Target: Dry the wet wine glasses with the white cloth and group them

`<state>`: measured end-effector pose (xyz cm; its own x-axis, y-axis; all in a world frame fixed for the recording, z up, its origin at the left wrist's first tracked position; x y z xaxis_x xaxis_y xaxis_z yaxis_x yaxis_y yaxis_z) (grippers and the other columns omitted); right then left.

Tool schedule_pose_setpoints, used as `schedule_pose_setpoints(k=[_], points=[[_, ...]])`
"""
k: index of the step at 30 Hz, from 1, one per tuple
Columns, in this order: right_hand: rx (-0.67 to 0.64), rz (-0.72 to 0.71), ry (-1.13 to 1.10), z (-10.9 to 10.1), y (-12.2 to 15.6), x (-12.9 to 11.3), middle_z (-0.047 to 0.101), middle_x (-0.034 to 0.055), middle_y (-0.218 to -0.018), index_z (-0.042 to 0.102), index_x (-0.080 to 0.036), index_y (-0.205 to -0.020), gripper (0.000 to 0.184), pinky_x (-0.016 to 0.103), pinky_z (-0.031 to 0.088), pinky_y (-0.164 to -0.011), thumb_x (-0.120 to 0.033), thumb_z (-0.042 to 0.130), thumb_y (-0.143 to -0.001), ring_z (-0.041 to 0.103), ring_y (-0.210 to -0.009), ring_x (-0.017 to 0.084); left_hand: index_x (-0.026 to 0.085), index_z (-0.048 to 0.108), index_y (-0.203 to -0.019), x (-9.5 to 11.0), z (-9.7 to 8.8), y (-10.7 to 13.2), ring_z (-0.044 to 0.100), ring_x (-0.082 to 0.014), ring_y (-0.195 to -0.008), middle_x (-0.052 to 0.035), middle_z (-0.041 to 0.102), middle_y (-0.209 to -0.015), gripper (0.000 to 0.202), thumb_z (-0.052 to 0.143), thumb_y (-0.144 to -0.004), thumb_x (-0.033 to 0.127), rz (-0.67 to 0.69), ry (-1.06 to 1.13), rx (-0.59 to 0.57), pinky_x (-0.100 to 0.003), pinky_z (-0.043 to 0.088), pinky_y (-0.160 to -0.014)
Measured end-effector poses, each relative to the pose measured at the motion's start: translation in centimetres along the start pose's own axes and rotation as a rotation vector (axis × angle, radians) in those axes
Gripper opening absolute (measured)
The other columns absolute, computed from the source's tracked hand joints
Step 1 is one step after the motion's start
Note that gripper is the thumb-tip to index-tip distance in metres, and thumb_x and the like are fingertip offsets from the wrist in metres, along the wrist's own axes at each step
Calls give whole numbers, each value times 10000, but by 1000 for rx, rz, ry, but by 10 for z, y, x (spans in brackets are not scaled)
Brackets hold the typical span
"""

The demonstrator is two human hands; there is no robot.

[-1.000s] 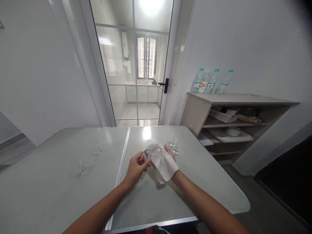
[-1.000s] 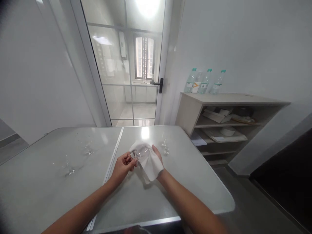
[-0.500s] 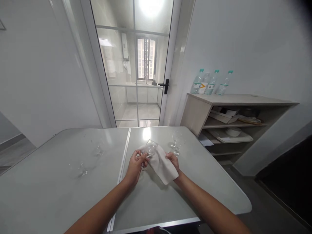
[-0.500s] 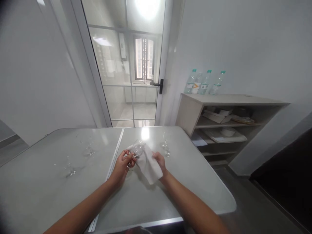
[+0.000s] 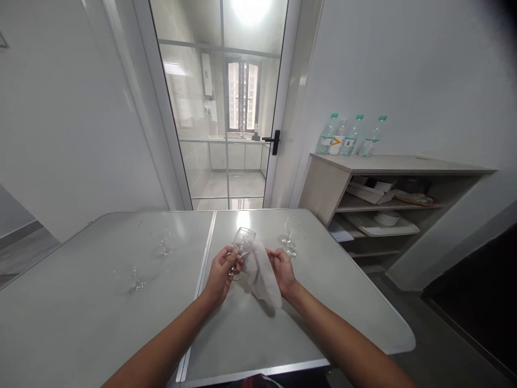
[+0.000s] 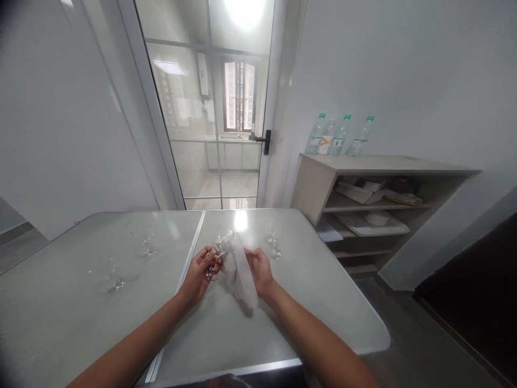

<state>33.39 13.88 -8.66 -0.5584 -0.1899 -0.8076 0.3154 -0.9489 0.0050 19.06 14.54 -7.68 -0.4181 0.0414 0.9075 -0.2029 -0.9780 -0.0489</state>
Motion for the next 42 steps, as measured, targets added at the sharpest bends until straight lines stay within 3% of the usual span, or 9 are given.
schedule_pose_setpoints(k=[6,9,14,19,24,26,31,37,42], points=[[-58,-127,87,23,5,-7,756,37,-858,713,-197,-1047,368,335,554,-707,-191,757,-682,691,-772,230,195,530,-859,-2,3,1,478,-66,-571,18,599,-757,365,735,-848,496,-32,26,-41,-194,401,-582],[23,-209,143,27,6,-7,742,17,-824,714,-207,-1019,370,305,531,-647,-209,833,-668,663,-718,204,194,537,-843,1,4,2,506,-86,-595,15,595,-732,358,746,-837,485,53,-122,-58,-196,392,-571],[59,-163,191,24,2,4,733,19,-830,724,-203,-987,290,281,507,-617,-325,823,-743,639,-697,181,196,517,-727,4,1,3,510,-119,-621,36,509,-648,376,755,-817,473,186,-381,3,-223,421,-605],[13,-206,146,24,0,5,749,66,-1045,691,-221,-1091,411,311,531,-775,-399,846,-755,674,-919,228,203,650,-791,17,6,8,582,-196,-846,-38,602,-857,224,670,-885,406,394,-621,15,-293,477,-796],[94,-201,108,11,-2,10,748,45,-957,685,-212,-1028,366,280,506,-723,-382,862,-756,653,-792,190,217,741,-840,20,17,14,590,-248,-985,-85,619,-991,176,615,-913,317,481,-757,-105,-357,458,-913],[92,-148,67,7,-4,16,741,34,-868,692,-199,-961,317,272,489,-677,-358,863,-747,633,-719,177,217,727,-854,21,14,15,592,-244,-982,-80,622,-985,179,604,-926,325,492,-746,-75,-356,456,-909],[44,56,6,4,-8,36,685,2,-681,691,-152,-818,240,244,423,-577,-240,863,-675,561,-574,132,242,610,-1140,17,-11,9,594,-238,-1093,-79,627,-1170,286,617,-928,434,364,-499,118,-333,468,-896],[-77,199,77,9,-5,47,659,7,-704,685,-129,-870,301,234,393,-591,-272,869,-680,549,-618,117,240,579,-1282,-5,-10,-2,607,-267,-1213,-113,631,-1351,444,619,-912,483,64,-102,17,-356,464,-979],[-156,226,144,11,-2,54,631,4,-718,667,-137,-876,345,247,372,-607,-319,882,-676,519,-603,109,198,595,-1235,-11,-4,-5,656,-283,-1140,-134,678,-1278,410,613,-916,455,6,5,-71,-410,459,-1024]])
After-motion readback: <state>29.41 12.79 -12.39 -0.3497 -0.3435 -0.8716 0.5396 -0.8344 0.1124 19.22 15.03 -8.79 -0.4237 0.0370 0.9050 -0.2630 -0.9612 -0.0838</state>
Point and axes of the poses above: each hand's wrist, its own y-axis away from the middle knuckle, its own z-axis out of the palm, x = y × z, the point moved 8 cm from there along -y, towards the middle knuckle
